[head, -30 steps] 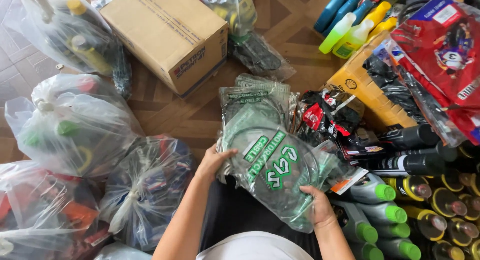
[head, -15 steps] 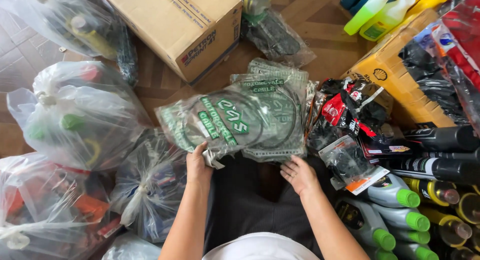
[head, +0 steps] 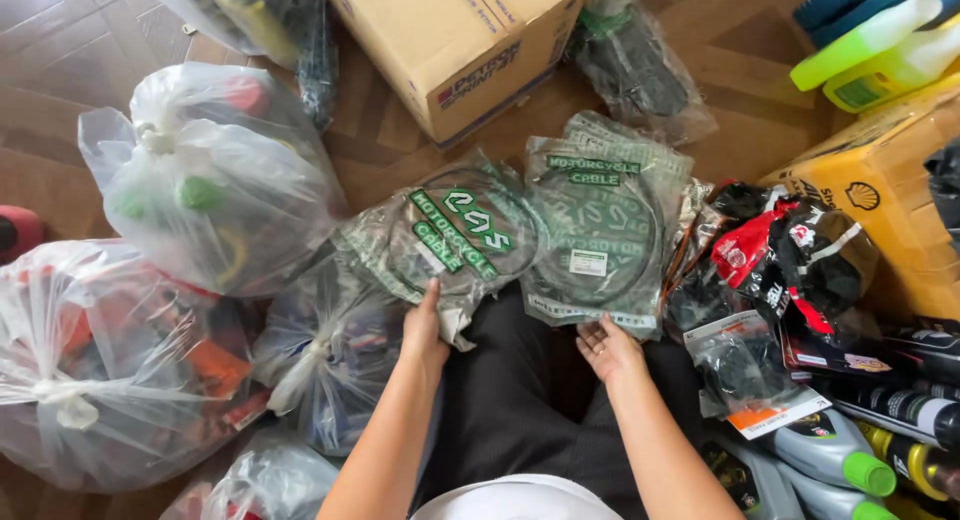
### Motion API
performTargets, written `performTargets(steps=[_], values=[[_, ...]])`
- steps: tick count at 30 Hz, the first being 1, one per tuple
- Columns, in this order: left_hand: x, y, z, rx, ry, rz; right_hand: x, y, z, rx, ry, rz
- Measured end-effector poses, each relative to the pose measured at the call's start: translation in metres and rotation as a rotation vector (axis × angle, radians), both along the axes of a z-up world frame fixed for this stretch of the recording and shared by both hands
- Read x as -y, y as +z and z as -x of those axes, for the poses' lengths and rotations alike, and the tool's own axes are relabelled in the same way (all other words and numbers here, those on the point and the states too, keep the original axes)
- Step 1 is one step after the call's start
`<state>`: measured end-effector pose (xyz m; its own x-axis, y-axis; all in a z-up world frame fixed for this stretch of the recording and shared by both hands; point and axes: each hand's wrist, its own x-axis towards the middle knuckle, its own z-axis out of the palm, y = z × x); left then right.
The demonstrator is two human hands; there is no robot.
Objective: The person sits on the floor and organizes various motorcycle parts and accessories. They handle packaged cables, filters, and bottles of fluids, moving them between plastic bags and cardboard boxes.
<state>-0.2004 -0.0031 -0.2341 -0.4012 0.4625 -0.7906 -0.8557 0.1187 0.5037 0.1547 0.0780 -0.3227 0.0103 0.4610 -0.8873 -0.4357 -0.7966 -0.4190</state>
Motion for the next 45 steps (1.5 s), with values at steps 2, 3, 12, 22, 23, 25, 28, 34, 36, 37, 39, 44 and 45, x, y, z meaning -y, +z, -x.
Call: performTargets(steps=[2,3,12,22,23,25,28,34,36,37,39,44,45], values=[[0.01,0.0,-0.001,0.061,-0.079,-0.017,-0.008,0.014,0.004,0.027,-0.04,-0.07],[0.017,0.0,-0.005,0.118,-0.154,-0.034,-0.011,0.021,0.003,0.05,-0.075,-0.139],[0.063,0.062,0.002,0.153,-0.261,0.069,-0.003,0.134,-0.011,-0.103,-0.382,-0.355],[0.036,0.162,-0.081,-0.154,-0.696,-0.172,0.088,0.193,-0.145,-0.146,-0.406,-0.6],[0.012,0.162,-0.097,-0.402,-0.68,-0.369,0.096,0.203,-0.135,-0.121,-0.376,-0.588],[-0.024,0.152,-0.143,-0.648,-0.662,-0.57,0.11,0.227,-0.109,-0.097,-0.351,-0.574],[-0.039,0.113,-0.225,-0.785,-1.186,-0.321,0.125,0.255,-0.064,0.024,-0.313,-0.378],[0.001,0.109,-0.283,-1.264,-1.204,-0.699,0.123,0.212,-0.075,0.002,-0.15,-0.184],[0.018,0.118,-0.276,-1.186,-1.252,-0.819,0.126,0.21,-0.076,0.008,-0.158,-0.187],[0.019,0.126,-0.267,-1.194,-1.253,-0.827,0.126,0.206,-0.077,0.005,-0.163,-0.196],[0.021,0.14,-0.25,-1.18,-1.309,-0.745,0.127,0.198,-0.08,0.145,-0.172,-0.226],[0.023,0.111,-0.222,-1.199,-1.273,-0.686,0.132,0.161,-0.092,0.159,-0.118,-0.395],[0.019,0.099,-0.22,-1.252,-1.233,-0.625,0.134,0.166,-0.091,0.215,-0.097,-0.474]])
